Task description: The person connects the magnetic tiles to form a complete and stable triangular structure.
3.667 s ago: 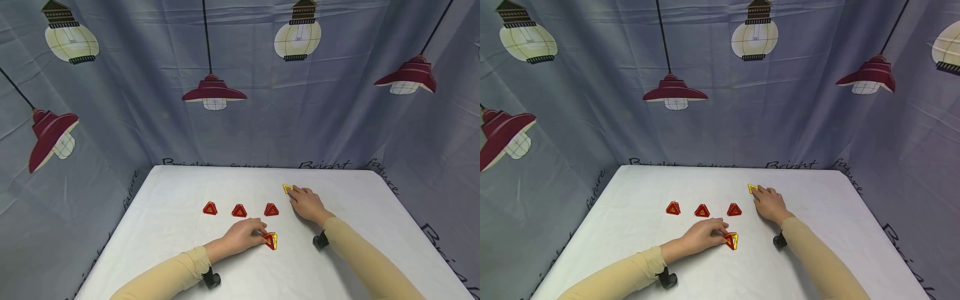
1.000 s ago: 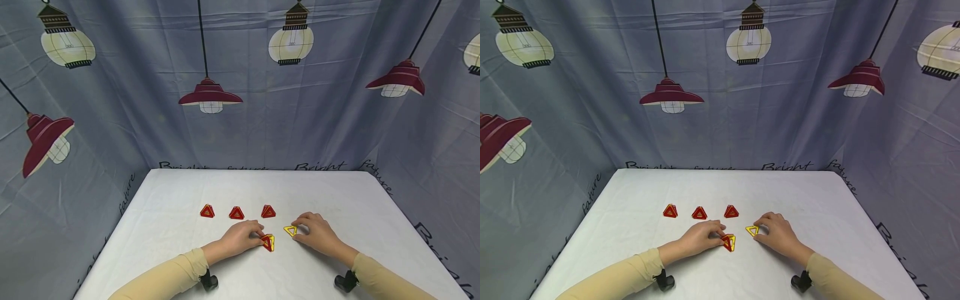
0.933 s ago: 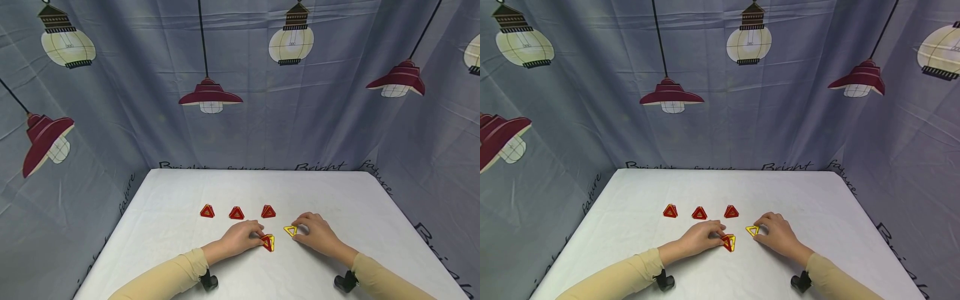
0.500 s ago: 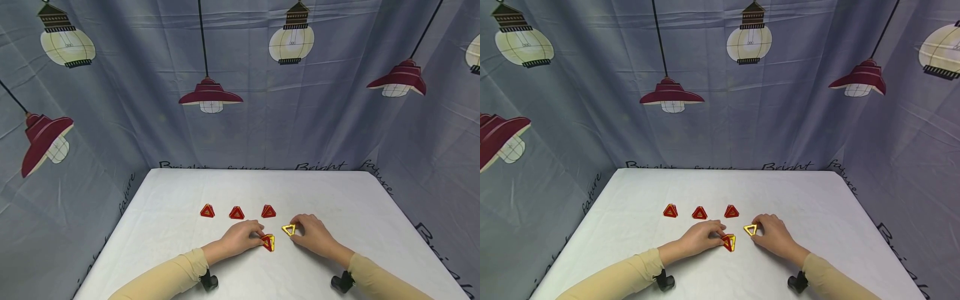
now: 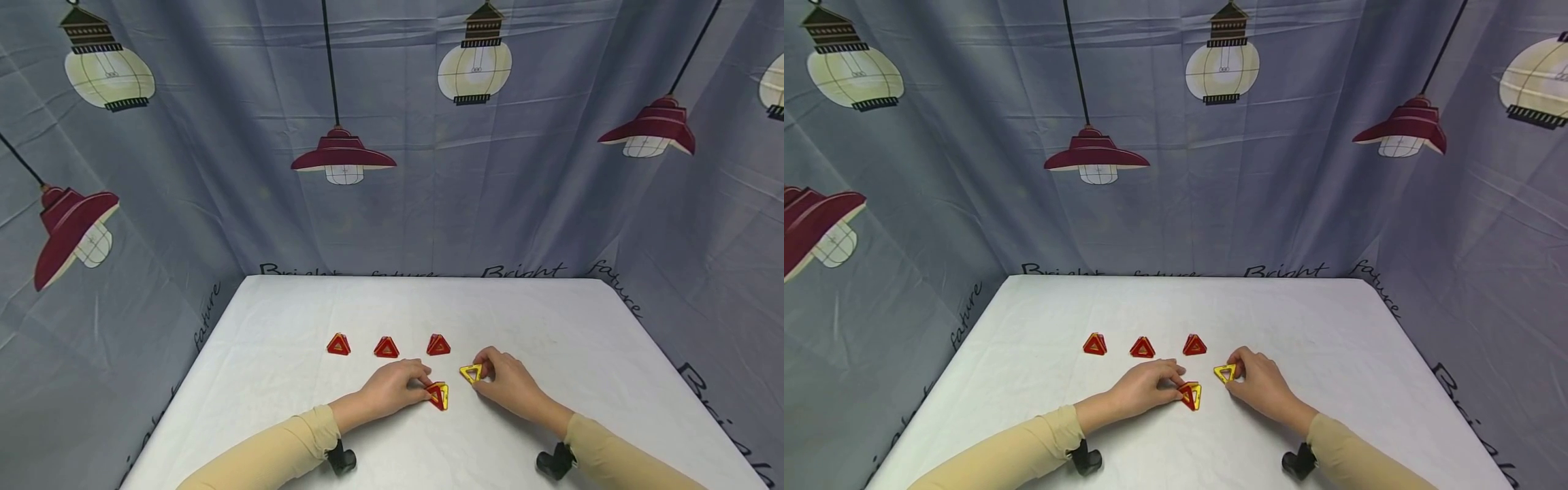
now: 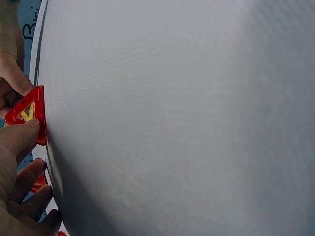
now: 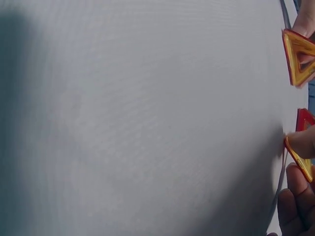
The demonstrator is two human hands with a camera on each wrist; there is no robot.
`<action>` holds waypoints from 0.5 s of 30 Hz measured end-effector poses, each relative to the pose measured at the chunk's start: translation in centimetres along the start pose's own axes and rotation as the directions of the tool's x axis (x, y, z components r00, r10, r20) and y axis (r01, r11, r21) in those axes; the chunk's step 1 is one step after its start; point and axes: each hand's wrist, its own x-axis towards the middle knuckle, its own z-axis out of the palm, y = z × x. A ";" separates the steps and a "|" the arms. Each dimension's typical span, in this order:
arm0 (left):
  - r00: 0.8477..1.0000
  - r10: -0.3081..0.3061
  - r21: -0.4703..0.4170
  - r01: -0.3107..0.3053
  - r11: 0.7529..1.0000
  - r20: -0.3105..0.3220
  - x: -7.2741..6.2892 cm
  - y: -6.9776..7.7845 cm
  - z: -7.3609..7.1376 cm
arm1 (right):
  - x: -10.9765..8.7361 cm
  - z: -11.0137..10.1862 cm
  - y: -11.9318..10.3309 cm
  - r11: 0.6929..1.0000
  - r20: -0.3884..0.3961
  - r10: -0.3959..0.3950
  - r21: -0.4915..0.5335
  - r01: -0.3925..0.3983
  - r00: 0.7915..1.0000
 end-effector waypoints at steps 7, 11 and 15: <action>1.000 -0.001 -0.008 0.001 1.000 0.004 0.0 -0.1 0.1 | 0.3 0.0 0.5 0.998 -0.013 0.001 0.064 0.000 1.000; 1.000 0.002 -0.009 -0.002 1.000 0.007 0.0 -0.1 0.0 | 0.2 0.1 0.6 0.998 -0.019 -0.043 0.040 0.044 0.999; 1.000 0.016 -0.003 -0.016 1.000 0.003 0.0 -0.1 0.0 | 0.1 0.2 0.5 0.995 -0.003 -0.096 0.005 0.096 0.995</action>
